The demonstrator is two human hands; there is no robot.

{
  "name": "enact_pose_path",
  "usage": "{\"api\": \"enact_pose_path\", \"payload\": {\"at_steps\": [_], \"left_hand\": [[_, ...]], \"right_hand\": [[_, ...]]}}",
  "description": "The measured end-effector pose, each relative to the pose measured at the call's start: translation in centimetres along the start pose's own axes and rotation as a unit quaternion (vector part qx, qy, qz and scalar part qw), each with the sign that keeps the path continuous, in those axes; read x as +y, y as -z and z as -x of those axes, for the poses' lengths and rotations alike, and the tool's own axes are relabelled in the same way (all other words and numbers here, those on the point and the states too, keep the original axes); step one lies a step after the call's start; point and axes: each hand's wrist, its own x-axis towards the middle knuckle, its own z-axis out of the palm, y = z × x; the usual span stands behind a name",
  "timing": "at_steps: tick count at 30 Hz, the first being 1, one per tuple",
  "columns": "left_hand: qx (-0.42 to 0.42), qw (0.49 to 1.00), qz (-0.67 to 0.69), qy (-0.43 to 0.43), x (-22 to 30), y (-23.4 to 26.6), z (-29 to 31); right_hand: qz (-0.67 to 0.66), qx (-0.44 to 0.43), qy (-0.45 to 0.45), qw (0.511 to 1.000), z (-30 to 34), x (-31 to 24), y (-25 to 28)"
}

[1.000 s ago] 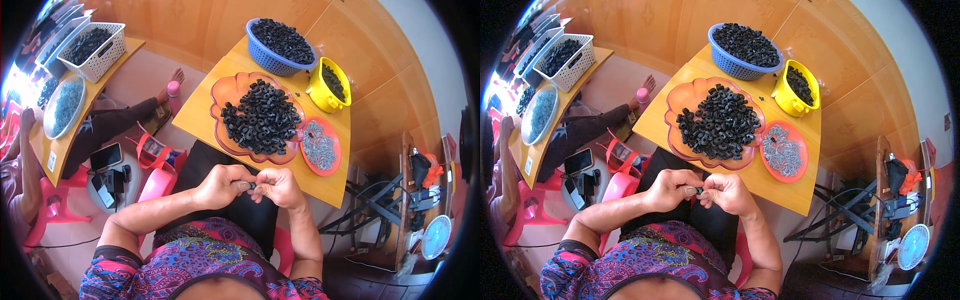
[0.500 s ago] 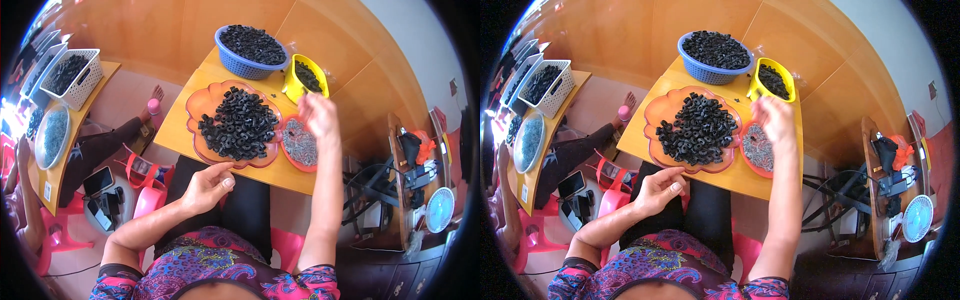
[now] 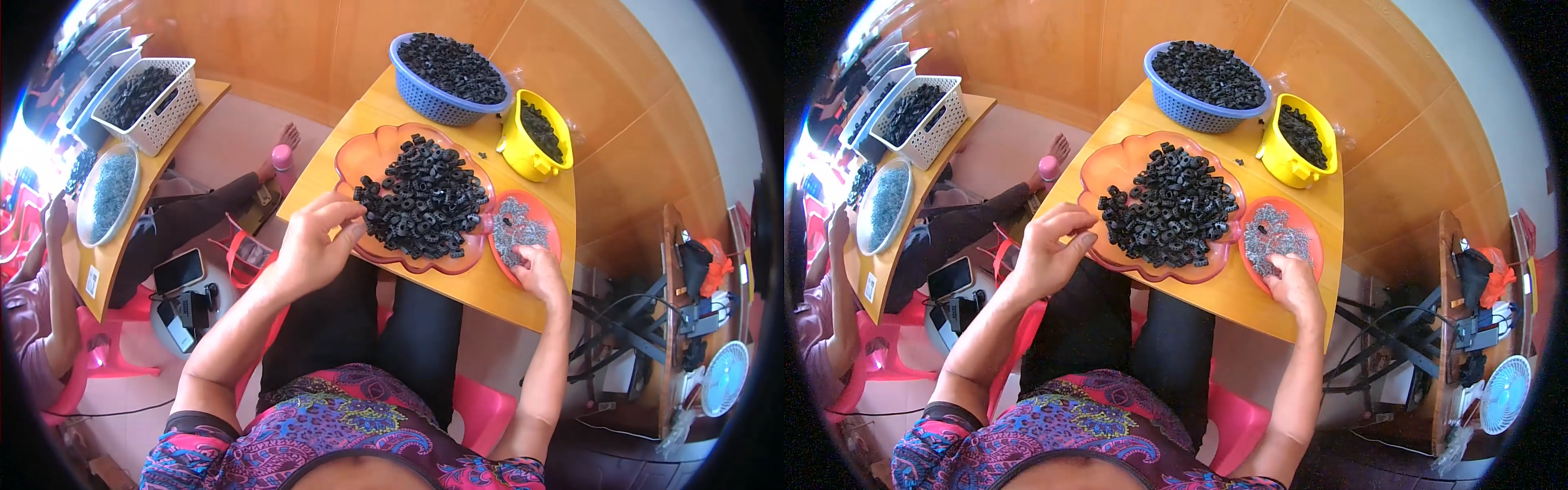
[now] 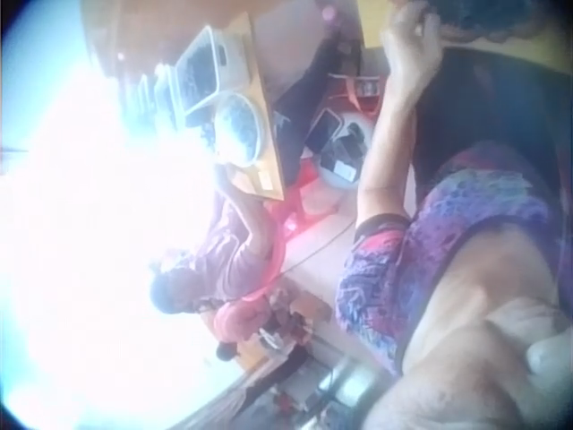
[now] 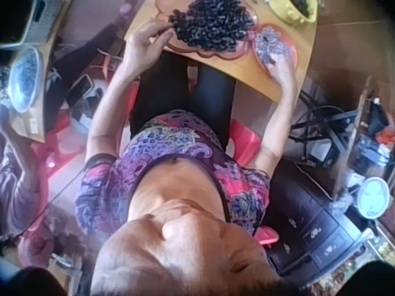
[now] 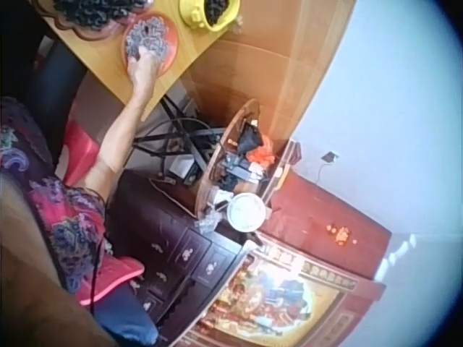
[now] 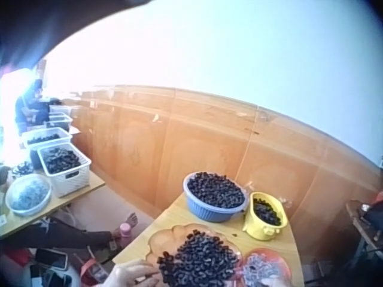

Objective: The person assembles components by picking up plastic pieces and metal pins from dishes on the table and inserting the metal pins into the plastic pieces by hand.

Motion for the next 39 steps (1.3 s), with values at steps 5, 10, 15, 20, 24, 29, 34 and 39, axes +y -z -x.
{"api": "enact_pose_path", "payload": {"at_steps": [5, 10, 15, 20, 24, 29, 34, 39], "left_hand": [[-0.078, 0.977, -0.157, -0.125, -1.8, -1.5, -2.5], [-0.225, 0.936, -0.238, -0.131, -2.0, -3.3, -5.4], [-0.301, 0.874, -0.366, -0.110, -2.8, -5.1, -6.2], [-0.286, 0.875, -0.371, -0.121, -3.1, -5.4, -5.9], [-0.279, 0.885, -0.346, -0.136, -3.5, -5.4, -5.9], [-0.229, 0.923, -0.276, -0.138, -3.6, -4.9, -5.8], [-0.129, 0.990, -0.046, -0.029, -1.4, -3.6, -4.4], [-0.155, 0.971, 0.133, 0.121, 1.2, -2.2, -1.0]], "right_hand": [[0.054, 0.067, 0.036, 0.996, 0.3, 0.8, -1.6], [0.056, 0.115, 0.046, 0.991, 0.6, 0.8, -1.7], [-0.003, 0.125, 0.043, 0.991, 1.1, 1.8, -2.2], [-0.092, 0.115, 0.003, 0.989, 1.3, 1.9, -1.2], [-0.007, 0.115, 0.022, 0.993, 1.7, 1.9, -1.1], [0.072, 0.088, 0.010, 0.993, 1.4, 2.7, -2.2], [-0.011, 0.137, 0.004, 0.991, 1.5, 2.6, -1.8], [-0.095, 0.189, 0.005, 0.977, 1.7, 3.1, -1.3]]}}
